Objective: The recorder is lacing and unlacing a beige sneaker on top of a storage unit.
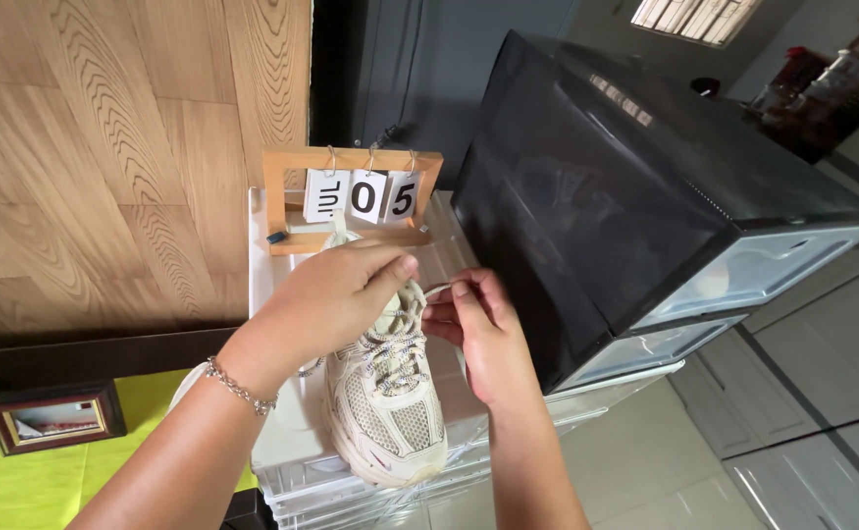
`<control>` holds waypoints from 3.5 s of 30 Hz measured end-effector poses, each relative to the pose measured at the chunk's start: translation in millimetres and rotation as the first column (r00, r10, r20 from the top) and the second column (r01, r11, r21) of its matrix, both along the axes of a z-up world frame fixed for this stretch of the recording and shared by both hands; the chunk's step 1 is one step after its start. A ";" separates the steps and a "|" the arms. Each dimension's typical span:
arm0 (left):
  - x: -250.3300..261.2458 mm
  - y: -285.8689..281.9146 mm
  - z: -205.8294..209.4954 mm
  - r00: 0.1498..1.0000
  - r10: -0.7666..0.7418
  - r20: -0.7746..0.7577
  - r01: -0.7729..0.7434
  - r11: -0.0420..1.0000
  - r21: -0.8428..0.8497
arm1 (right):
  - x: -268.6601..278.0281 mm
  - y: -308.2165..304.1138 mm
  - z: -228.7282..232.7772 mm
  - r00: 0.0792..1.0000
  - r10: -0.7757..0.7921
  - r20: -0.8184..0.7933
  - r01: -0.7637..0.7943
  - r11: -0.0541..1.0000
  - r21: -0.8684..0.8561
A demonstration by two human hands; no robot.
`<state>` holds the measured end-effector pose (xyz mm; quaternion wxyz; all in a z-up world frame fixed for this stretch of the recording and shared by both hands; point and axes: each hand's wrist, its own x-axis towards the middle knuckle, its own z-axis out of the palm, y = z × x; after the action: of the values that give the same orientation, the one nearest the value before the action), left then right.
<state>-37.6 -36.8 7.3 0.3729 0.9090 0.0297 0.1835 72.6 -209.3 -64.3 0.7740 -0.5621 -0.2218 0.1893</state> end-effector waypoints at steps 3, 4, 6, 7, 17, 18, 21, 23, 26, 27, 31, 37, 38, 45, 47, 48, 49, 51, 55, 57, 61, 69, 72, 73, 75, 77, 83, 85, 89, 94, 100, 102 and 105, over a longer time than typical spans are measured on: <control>2.0 1.2 1.0 1.000 -0.005 -0.021 0.005 1.000 -0.028 | -0.4 1.8 4.2 0.999 -0.039 -0.018 0.040 0.999 0.026; 2.5 1.6 2.3 1.000 -0.005 -0.021 0.005 1.000 -0.026 | 0.7 2.1 5.8 0.999 -0.039 -0.018 0.040 0.999 0.028; 3.8 2.1 3.8 0.993 0.029 -0.114 -0.029 1.000 0.005 | 3.5 2.6 8.0 0.989 -0.122 0.089 0.122 0.992 0.004; 3.1 2.0 4.5 0.993 0.030 -0.113 -0.030 1.000 0.006 | 2.7 3.7 12.5 0.989 -0.121 0.090 0.121 0.993 0.006; 7.5 11.0 -2.1 0.997 -0.045 -0.064 0.049 0.997 0.067 | 14.7 2.2 45.9 0.934 -0.290 0.207 0.213 0.921 0.327; 9.1 11.7 -2.3 0.997 -0.068 -0.045 0.070 0.996 0.053 | 12.2 2.5 50.3 0.923 -0.298 0.244 0.210 0.921 0.328; 9.0 15.5 -3.6 0.993 -0.074 -0.097 0.076 0.997 0.018 | 17.0 -1.1 59.7 0.897 -0.343 0.279 0.199 0.876 0.439; -0.3 8.0 15.1 0.981 -0.037 -0.192 0.036 0.999 -0.008 | 10.8 -7.3 77.4 0.857 -0.406 0.317 0.221 0.846 0.484; 5.0 12.7 5.3 0.979 -0.032 -0.203 0.033 0.999 -0.002 | 1.8 -11.8 94.5 0.766 -0.494 0.411 0.226 0.806 0.547; 9.9 17.5 -3.2 0.991 -0.059 -0.119 0.063 0.998 0.032 | -0.9 -11.5 99.2 0.717 -0.517 0.467 0.206 0.798 0.566; 7.7 17.9 -5.2 0.994 -0.068 -0.089 0.062 0.996 -0.065 | 15.4 1.2 65.8 0.770 -0.329 0.547 0.088 0.904 0.420; -1.1 18.1 -5.4 0.985 -0.134 0.107 0.143 0.986 -0.087 | 15.7 -2.9 23.2 0.787 -0.051 0.614 0.316 0.889 -0.331; -4.0 17.8 -3.2 0.995 -0.068 0.070 0.076 0.990 -0.119 | 17.6 -4.9 13.9 0.882 -0.022 0.472 0.238 0.883 -0.404; -17.7 9.9 2.4 0.999 0.009 -0.052 -0.014 0.993 -0.113 | -12.8 -1.6 3.2 0.991 0.016 0.134 0.023 0.958 -0.287; -17.0 9.9 0.4 0.998 -0.009 -0.059 0.002 0.994 -0.113 | -12.2 -3.8 0.1 0.987 0.030 0.155 0.010 0.969 -0.248; -16.5 9.8 -0.5 0.997 -0.027 -0.066 0.019 0.993 -0.114 | -11.8 -5.1 -1.1 0.983 0.041 0.177 -0.003 0.978 -0.210; -16.2 9.7 -0.2 0.997 -0.027 -0.066 0.019 0.993 -0.115 | -8.6 -5.2 -6.3 0.983 0.042 0.178 -0.004 0.978 -0.211; -16.1 9.6 0.0 0.992 -0.095 -0.085 0.078 0.980 -0.184 | -2.7 -5.1 -17.2 0.962 0.049 0.270 -0.018 0.993 -0.117; -20.0 9.5 1.5 0.992 -0.049 -0.119 0.030 0.987 -0.155 | -7.1 -0.2 -12.2 0.939 -0.017 0.343 0.044 0.996 -0.072; -18.8 12.3 -2.9 0.993 -0.033 -0.114 0.017 0.989 -0.144 | -8.5 2.4 -6.7 0.939 -0.089 0.333 0.112 0.992 -0.049; -19.0 12.9 -5.7 0.995 -0.029 -0.097 0.018 0.994 -0.112 | 0.2 3.1 4.2 0.946 -0.132 0.295 0.122 0.991 0.053; -19.4 14.8 -4.9 0.991 -0.025 -0.134 0.013 0.996 -0.092 | 13.5 -2.8 52.6 0.924 -0.314 0.216 0.223 0.905 0.364; -19.4 17.6 -6.3 0.992 -0.010 -0.128 -0.003 0.995 -0.096 | 13.1 -3.6 61.5 0.903 -0.343 0.260 0.195 0.864 0.464; -19.8 19.0 -7.1 0.992 -0.007 -0.128 -0.005 0.995 -0.095 | 11.5 -3.9 64.9 0.904 -0.341 0.260 0.192 0.864 0.465; -20.3 21.4 -9.5 0.996 -0.027 -0.088 0.017 0.994 -0.104 | 8.3 -5.3 70.7 0.860 -0.387 0.332 0.168 0.830 0.532; -20.6 20.8 -8.4 0.994 -0.022 -0.103 0.012 0.995 -0.097 | 2.8 -3.9 74.7 0.835 -0.412 0.364 0.171 0.824 0.540; -21.3 21.3 -7.7 0.994 -0.021 -0.109 0.013 0.998 -0.069 | 7.1 1.1 73.7 0.802 -0.409 0.435 0.158 0.848 0.506; -19.9 19.3 -8.4 0.995 -0.046 -0.094 0.039 0.996 -0.074 | 16.5 2.5 63.9 0.816 -0.375 0.439 0.147 0.870 0.470; -25.3 7.9 2.7 0.993 -0.093 -0.074 0.086 0.992 -0.096 | 20.5 3.4 47.8 0.844 -0.142 0.518 0.178 0.984 -0.021; -28.2 7.2 -3.6 0.998 0.013 0.058 -0.007 0.994 -0.110 | 5.9 12.5 52.1 0.775 -0.087 0.626 0.278 0.937 -0.214; -31.3 9.6 -17.3 0.956 0.034 0.293 -0.033 0.999 -0.009 | -2.3 29.8 58.3 0.424 0.016 0.905 0.165 0.982 -0.095; -29.9 10.5 -21.4 0.962 0.047 0.267 -0.049 0.999 0.001 | -0.5 35.8 58.7 0.496 0.198 0.845 0.073 0.960 -0.269; -28.2 13.0 -30.4 0.940 -0.001 0.341 0.002 1.000 -0.002 | 8.6 43.7 56.8 0.452 0.298 0.841 0.046 0.933 -0.356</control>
<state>-65.8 -23.8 -23.1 0.3738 0.8631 -0.0356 0.3377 81.2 -165.6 -7.5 0.4243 -0.6796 -0.5972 -0.0376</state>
